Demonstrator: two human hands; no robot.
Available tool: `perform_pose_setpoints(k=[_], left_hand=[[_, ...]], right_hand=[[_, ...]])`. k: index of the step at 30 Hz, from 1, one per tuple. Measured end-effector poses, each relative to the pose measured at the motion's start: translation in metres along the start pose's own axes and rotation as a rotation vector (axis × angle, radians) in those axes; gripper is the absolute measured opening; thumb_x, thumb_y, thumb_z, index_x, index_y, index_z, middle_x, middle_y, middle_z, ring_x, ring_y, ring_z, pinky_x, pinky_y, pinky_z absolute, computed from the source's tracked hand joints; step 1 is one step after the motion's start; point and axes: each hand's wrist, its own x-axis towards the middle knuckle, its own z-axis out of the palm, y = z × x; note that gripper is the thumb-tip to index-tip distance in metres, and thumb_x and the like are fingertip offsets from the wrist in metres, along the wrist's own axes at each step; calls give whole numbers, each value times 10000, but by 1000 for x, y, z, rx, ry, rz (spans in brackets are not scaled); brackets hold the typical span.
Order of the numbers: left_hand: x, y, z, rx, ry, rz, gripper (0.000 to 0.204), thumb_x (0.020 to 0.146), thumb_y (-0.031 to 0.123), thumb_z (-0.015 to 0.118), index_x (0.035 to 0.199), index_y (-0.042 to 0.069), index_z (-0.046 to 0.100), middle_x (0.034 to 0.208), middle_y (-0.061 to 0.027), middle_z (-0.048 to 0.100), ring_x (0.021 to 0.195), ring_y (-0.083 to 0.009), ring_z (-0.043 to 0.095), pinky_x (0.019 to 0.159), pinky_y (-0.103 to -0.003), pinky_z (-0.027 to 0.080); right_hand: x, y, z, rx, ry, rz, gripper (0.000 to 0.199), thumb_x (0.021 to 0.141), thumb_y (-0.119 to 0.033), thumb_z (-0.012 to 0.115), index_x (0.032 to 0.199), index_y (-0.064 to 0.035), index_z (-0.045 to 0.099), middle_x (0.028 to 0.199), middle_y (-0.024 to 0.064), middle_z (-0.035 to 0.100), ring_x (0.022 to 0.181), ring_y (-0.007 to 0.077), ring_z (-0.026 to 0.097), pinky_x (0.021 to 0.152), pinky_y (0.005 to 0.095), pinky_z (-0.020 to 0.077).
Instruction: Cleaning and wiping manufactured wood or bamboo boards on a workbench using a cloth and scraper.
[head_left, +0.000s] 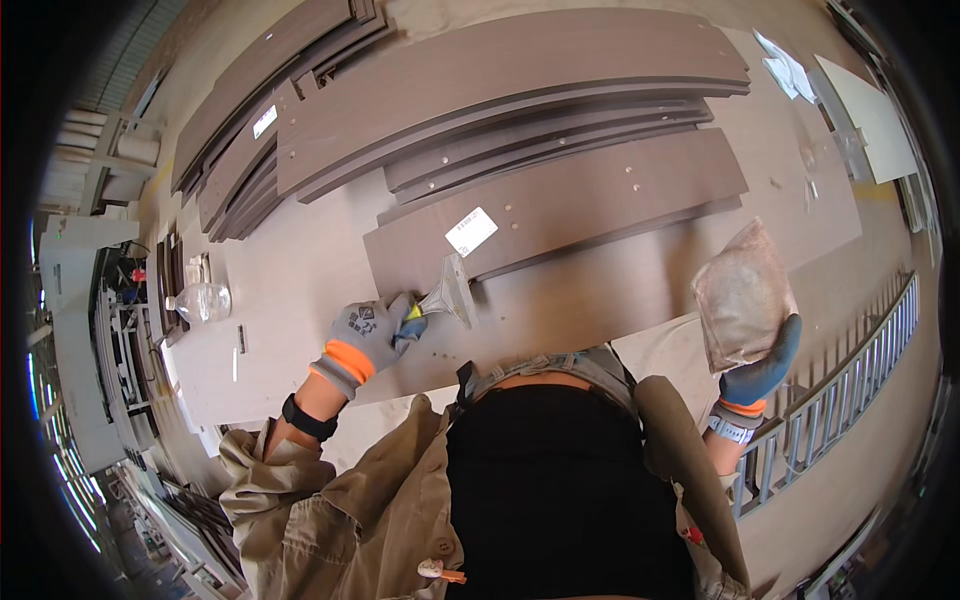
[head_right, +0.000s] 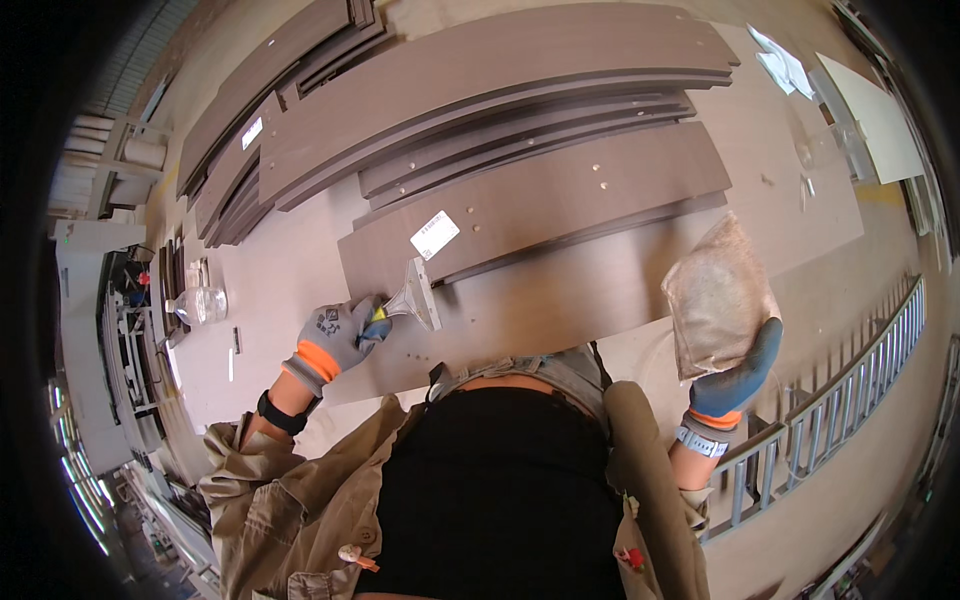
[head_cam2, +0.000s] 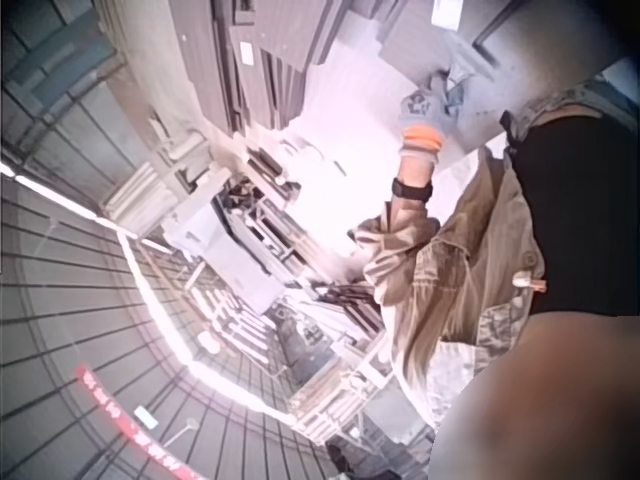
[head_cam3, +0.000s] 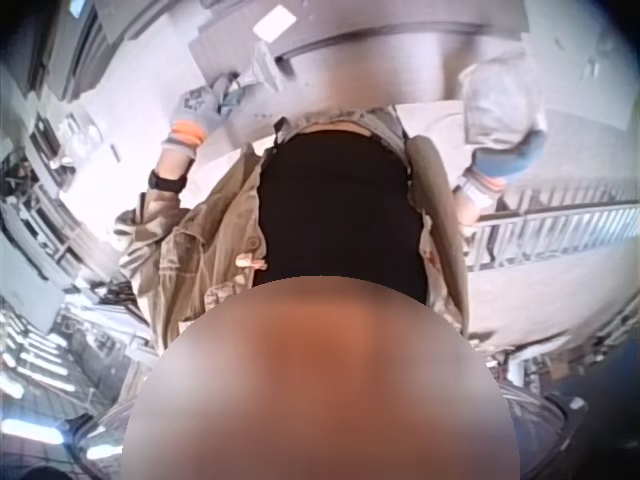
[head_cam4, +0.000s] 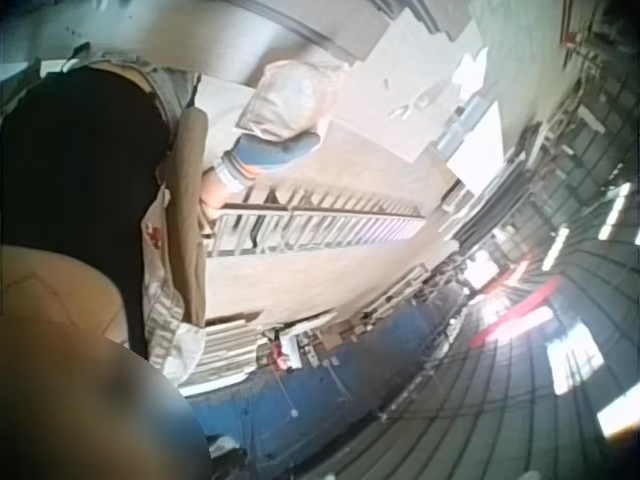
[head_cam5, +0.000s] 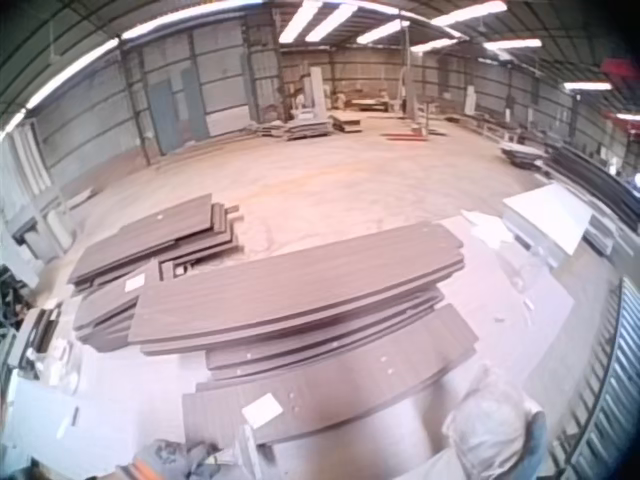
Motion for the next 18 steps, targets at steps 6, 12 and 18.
perform_pose_setpoints(k=[6, 12, 18], left_hand=[[3, 4, -14, 63, -28, 7, 488, 754, 289, 582, 1182, 93, 455, 808, -142, 614, 710, -325, 608, 639, -428, 473], [5, 1, -14, 66, -35, 46, 495, 760, 294, 570, 1196, 93, 452, 825, -131, 616, 697, -316, 609, 628, -420, 473], [2, -2, -2, 79, -1, 49, 510, 768, 312, 564, 1206, 78, 444, 852, -133, 619, 700, -321, 607, 633, -421, 474]], right_hand=[[1, 0, 4, -19, -27, -10, 525, 989, -364, 306, 1316, 35, 402, 1337, 161, 446, 1205, 258, 464, 1005, 390, 400], [0, -3, 14, 196, -48, 89, 461, 992, -285, 342, 1306, 47, 404, 1319, 174, 457, 1180, 262, 478, 993, 386, 407], [-2, -1, 11, 107, -55, -12, 416, 985, -225, 381, 1306, 39, 405, 1321, 175, 454, 1183, 265, 472, 993, 395, 405]])
